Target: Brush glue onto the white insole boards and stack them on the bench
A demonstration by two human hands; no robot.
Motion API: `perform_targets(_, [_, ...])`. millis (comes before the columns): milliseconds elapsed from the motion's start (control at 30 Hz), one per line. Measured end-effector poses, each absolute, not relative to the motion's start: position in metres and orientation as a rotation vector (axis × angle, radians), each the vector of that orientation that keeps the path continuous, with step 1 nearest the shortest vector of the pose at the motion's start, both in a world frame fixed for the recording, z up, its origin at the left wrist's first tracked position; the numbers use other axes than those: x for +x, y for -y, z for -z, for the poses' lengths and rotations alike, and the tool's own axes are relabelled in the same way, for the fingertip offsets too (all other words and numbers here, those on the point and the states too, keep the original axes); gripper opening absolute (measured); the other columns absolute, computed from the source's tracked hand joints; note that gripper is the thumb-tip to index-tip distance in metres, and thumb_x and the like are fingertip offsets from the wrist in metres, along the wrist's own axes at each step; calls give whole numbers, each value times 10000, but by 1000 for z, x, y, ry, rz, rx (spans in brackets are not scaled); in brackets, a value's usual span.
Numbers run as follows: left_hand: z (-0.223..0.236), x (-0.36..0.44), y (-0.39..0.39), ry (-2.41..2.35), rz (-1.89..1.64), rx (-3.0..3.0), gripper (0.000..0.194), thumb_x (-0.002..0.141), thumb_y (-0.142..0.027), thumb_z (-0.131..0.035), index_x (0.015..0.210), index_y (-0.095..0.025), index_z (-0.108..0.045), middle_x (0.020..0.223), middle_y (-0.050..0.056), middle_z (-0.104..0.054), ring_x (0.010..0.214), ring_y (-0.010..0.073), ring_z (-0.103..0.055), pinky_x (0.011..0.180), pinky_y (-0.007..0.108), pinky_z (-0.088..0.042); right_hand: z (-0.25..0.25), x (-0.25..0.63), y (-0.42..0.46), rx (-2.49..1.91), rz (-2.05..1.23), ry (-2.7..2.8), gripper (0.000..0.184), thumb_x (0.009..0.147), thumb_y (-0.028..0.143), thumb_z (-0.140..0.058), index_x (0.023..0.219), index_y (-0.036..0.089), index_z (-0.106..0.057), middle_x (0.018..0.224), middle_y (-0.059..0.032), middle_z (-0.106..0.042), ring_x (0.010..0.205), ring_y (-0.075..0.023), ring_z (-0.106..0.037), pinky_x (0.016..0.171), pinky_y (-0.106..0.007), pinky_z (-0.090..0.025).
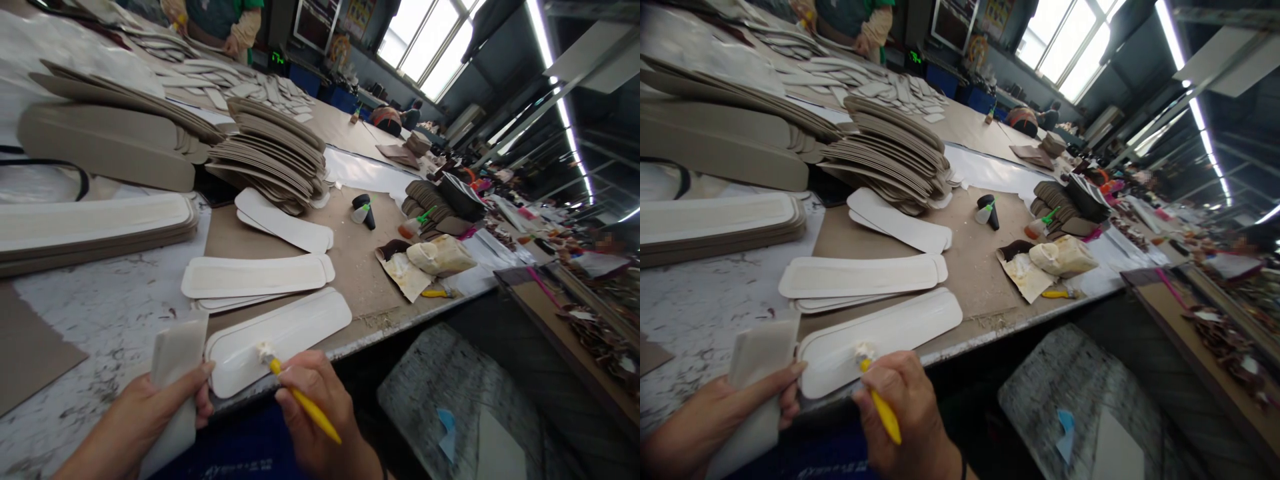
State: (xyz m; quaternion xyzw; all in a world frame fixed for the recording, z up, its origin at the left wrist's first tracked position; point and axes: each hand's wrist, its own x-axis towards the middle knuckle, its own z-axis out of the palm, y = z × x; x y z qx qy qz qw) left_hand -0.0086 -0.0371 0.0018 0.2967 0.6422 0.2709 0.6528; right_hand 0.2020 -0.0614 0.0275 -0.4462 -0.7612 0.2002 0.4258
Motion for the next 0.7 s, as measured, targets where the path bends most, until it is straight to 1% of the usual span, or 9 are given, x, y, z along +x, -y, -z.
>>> perform_targets(100, [-1,-10,36,-1430,-595,688,425,671,-563,-669,449,-203,-618,505,42,-627,531,179,-559,549,257,-451,-25,185,63,-1061,-631,1705,273,880,105,-514,1103,247,-582,915,-59,-642,893,-203,-623,781,-348,-558])
perform_targets(200, [-5,-8,36,-1418,-620,656,443,632,-592,-687,455,-194,-603,495,35,-616,499,160,-536,528,247,-439,-21,180,58,-1112,-704,1568,210,895,116,-508,1020,242,-619,907,-44,-639,873,-188,-631,769,-329,-552])
perform_targets(267, [-7,-7,36,-1425,-640,630,457,630,-599,-675,446,-189,-592,487,30,-607,482,146,-522,508,235,-425,-18,184,53,-1168,-709,1555,173,903,128,-514,974,232,-633,897,-43,-640,860,-182,-637,756,-314,-554])
perform_targets(367, [-8,-7,37,-1429,-625,619,443,662,-570,-665,454,-185,-599,494,28,-613,495,139,-531,517,221,-425,-14,203,44,-1264,-537,1632,155,904,126,-520,951,215,-638,881,-53,-653,860,-191,-641,770,-331,-555])
perform_targets(533, [-6,-11,38,-1425,-655,645,440,661,-564,-660,438,-189,-603,482,36,-612,495,150,-531,521,231,-432,-14,254,31,-1366,-46,1732,119,901,154,-541,919,202,-650,832,-64,-670,807,-207,-647,744,-372,-571])
perform_targets(700, [-3,-15,37,-1450,-611,635,422,685,-533,-660,442,-193,-604,511,42,-628,528,160,-551,542,233,-446,-22,279,27,-1382,159,1794,120,909,156,-541,938,198,-650,841,-72,-677,809,-212,-650,742,-387,-577])
